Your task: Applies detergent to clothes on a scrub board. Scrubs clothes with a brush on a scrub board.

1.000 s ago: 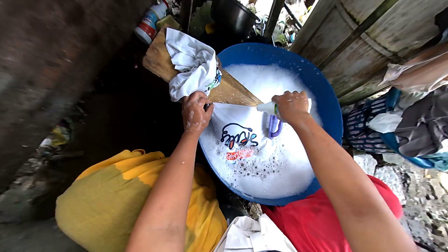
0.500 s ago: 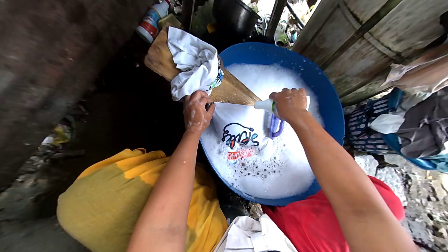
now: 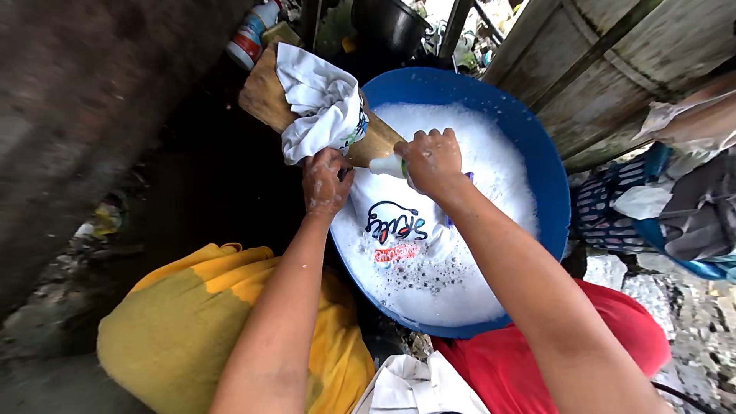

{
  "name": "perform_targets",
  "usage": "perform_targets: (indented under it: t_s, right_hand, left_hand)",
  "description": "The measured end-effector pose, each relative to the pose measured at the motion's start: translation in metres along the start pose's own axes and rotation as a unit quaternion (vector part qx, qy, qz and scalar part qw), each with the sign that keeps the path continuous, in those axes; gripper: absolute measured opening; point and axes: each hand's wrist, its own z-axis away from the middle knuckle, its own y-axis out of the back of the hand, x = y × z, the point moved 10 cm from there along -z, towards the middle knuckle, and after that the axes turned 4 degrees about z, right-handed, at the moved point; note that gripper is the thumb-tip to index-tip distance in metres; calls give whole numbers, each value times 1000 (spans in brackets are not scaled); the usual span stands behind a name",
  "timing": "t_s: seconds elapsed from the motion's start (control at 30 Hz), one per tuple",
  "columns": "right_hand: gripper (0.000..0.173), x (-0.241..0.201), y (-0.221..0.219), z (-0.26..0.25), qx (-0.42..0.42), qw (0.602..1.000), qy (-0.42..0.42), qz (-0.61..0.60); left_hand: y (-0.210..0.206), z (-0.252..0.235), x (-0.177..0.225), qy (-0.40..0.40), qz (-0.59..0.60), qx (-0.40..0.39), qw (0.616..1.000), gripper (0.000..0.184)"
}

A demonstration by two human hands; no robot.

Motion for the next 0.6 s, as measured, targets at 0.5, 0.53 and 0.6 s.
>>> perform_targets:
  t_s: [0.5,0.53,0.6]
  right_hand:
    - [34,68,-36,10,-57,995,-78,1]
    - [34,76,-42,11,-63,994,-84,0]
    - [31,88,-52,13,-71,993,-96,6]
  left_hand:
    - [0,0,1,13,-3,-9,1000,23]
    - [0,0,1,10,-4,-7,1000,23]
    - [0,1,1,5,-3,-3,1000,22]
